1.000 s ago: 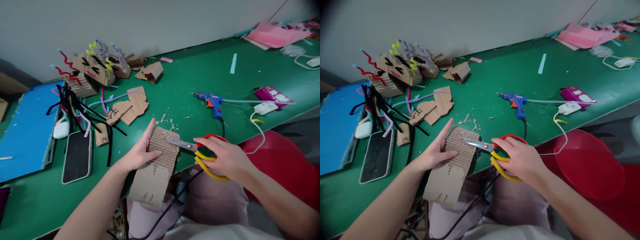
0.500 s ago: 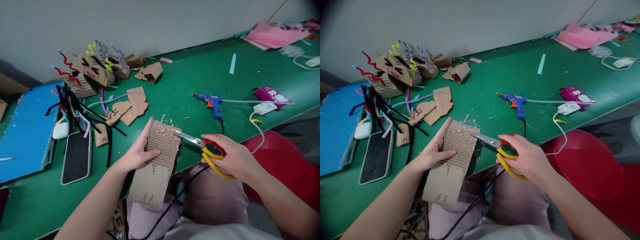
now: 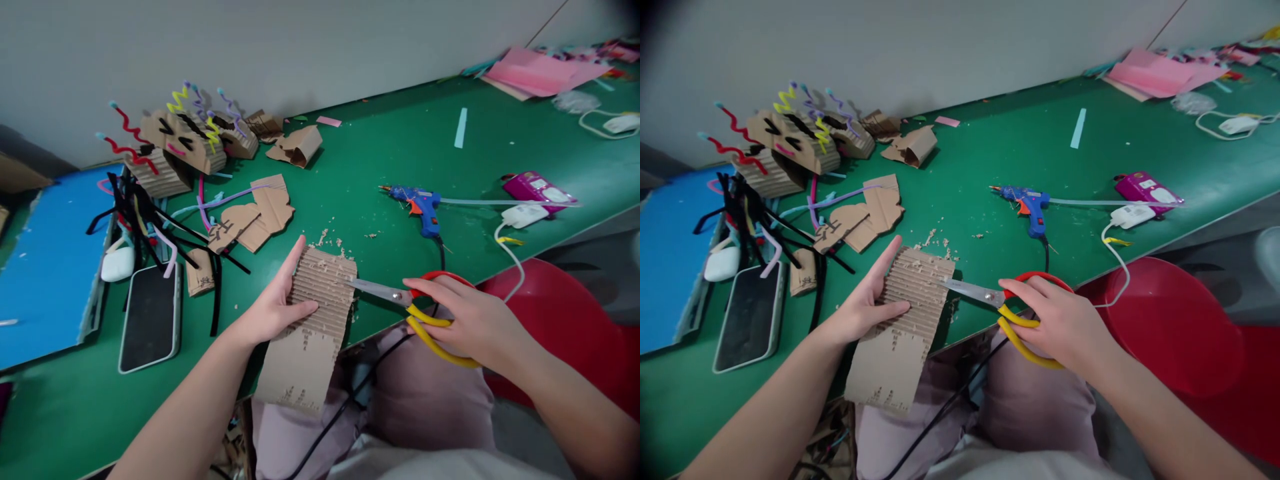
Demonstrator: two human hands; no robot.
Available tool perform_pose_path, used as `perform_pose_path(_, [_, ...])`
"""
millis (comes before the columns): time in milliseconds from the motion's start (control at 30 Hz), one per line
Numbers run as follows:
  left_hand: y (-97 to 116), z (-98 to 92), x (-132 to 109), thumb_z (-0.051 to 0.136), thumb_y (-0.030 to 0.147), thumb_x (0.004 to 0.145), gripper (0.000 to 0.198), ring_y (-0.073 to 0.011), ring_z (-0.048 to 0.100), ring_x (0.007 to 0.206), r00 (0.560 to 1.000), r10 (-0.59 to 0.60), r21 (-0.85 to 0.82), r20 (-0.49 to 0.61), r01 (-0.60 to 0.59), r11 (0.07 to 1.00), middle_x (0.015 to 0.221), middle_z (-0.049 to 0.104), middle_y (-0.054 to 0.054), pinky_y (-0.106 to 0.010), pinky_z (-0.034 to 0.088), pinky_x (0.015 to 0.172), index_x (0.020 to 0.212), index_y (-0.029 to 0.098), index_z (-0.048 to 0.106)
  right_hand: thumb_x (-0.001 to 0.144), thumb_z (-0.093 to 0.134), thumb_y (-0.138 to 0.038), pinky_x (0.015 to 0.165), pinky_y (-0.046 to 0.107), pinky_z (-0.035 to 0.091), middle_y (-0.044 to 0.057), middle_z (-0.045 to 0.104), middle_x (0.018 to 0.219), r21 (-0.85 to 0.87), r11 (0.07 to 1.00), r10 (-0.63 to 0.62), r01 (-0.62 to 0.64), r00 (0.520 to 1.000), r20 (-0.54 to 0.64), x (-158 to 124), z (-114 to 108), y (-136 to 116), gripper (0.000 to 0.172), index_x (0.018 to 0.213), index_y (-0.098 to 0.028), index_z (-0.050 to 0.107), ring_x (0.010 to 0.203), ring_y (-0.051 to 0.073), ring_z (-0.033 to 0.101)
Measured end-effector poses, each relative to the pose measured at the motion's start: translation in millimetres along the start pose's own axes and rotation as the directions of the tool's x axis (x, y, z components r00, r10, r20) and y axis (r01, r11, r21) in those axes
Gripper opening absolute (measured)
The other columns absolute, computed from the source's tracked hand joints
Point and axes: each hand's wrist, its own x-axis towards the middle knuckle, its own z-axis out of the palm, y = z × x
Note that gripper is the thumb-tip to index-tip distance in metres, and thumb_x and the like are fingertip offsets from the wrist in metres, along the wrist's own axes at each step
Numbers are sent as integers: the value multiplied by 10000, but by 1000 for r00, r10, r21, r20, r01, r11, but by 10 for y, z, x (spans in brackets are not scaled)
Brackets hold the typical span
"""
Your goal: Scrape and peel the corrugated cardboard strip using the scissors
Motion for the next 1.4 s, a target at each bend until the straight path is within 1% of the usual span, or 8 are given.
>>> perform_pose_path(167, [29,14,-19,624,237,790,890,-288,372,1291,999,-37,-47,34,38,998,1534,134,-14,-372,396,1011,1438,363,26,762,582,-467,485,205,438,-4,641,933,27,1000,-3,3,1000,-7,61,28,-81,484,1201,-278,508,690,116,628])
perform_pose_path(400, [33,19,-18,645,256,768,908,-313,237,1356,998,-40,18,43,39,999,1540,88,1,-399,302,1078,1445,338,45,768,585,-447,526,214,451,5,657,928,70,997,-7,10,999,-42,117,79,-138,462,1185,-260,515,742,139,640])
perform_pose_path(567, [16,-1,-15,625,254,786,904,-289,330,1318,1000,9,-25,-17,-9,1000,1527,167,-12,-383,342,1053,1441,348,10,743,588,-513,531,226,458,27,642,950,103,993,55,-51,998,-38,101,-26,-119,529,1199,-256,513,715,143,621])
perform_pose_path(800, [27,10,-9,618,271,791,914,-294,281,1341,1000,6,2,-5,-6,1000,1527,170,-19,-399,314,1068,1442,326,-22,746,575,-516,466,213,412,27,621,889,-26,999,25,-26,999,-21,84,-4,-112,544,1225,-268,502,709,147,612])
perform_pose_path(1000, [33,23,-21,628,261,778,898,-312,144,1382,1000,-2,107,20,0,994,1542,50,3,-439,160,1127,1445,336,31,747,577,-497,444,220,386,21,617,874,7,999,43,-44,999,32,168,34,-185,534,1230,-282,497,682,143,600])
perform_pose_path(1167, [17,24,-21,611,257,791,877,-296,223,1364,999,-13,100,50,8,995,1538,103,3,-424,177,1125,1442,348,29,778,552,-460,462,223,388,26,642,902,30,999,-21,21,1000,-2,181,84,-210,481,1213,-258,517,702,138,615])
perform_pose_path(1267, [6,20,-23,617,254,784,879,-295,200,1371,999,-16,119,39,11,993,1538,100,8,-420,149,1132,1442,349,42,775,558,-451,464,224,400,13,651,894,43,998,-36,37,999,-20,183,103,-209,478,1210,-260,515,687,134,619])
perform_pose_path(1400, [6,21,-25,623,255,783,894,-294,221,1365,999,-15,93,38,11,996,1536,121,-5,-414,207,1116,1445,336,27,789,537,-479,545,242,462,36,655,950,100,994,45,-39,997,-62,201,55,-184,472,1197,-243,511,762,164,637])
